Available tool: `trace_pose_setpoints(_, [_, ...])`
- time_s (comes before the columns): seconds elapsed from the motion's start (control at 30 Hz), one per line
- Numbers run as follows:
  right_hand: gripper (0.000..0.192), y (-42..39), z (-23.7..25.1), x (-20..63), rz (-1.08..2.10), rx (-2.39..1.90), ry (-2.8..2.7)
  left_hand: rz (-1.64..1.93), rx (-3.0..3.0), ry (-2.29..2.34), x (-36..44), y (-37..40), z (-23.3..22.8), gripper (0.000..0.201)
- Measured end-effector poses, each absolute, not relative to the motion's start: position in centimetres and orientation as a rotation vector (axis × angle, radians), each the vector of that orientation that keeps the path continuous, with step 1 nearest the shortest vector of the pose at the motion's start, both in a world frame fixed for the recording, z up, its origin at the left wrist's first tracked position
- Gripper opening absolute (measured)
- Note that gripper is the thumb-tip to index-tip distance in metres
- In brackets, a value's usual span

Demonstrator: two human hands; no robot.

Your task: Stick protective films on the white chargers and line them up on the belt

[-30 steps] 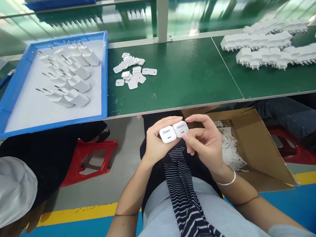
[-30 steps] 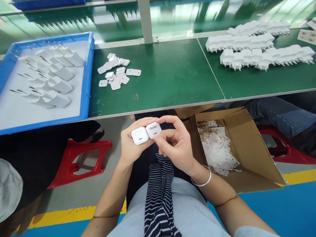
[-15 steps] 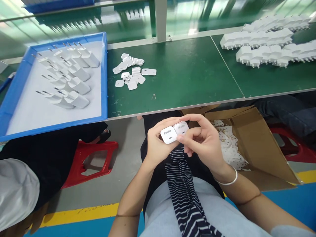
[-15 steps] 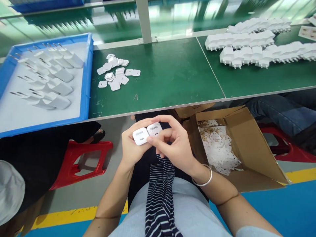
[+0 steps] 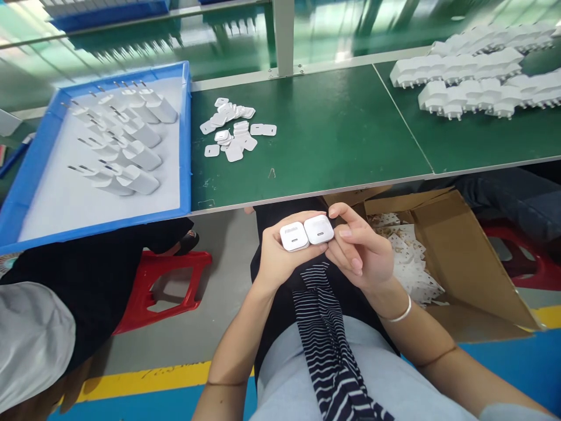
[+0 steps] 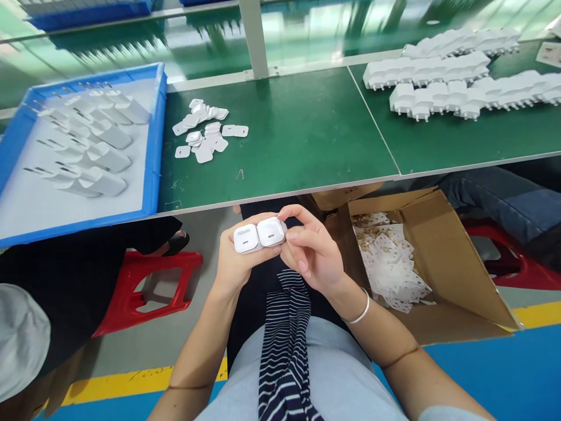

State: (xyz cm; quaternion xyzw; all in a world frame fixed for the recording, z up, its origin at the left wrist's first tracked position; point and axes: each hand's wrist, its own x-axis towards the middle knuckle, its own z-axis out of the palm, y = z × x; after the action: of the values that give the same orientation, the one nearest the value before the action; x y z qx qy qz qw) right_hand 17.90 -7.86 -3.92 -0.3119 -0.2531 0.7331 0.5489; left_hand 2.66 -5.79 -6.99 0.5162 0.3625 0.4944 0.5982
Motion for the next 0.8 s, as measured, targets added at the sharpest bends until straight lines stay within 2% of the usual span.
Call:
trace_pose_setpoints(0.63, [0.015, -7.7, -5.1, 17.1, 1.740, -0.725, -0.654, 1.277, 1.559, 0.977, 1.4, -6.4, -5.3, 0.041])
trace_pose_setpoints(0.8, [0.022, -4.8, -5.2, 17.5, 1.766, -0.670, -0.927, 1.109, 1.743, 1.030, -2.8, -4.0, -2.0, 0.037])
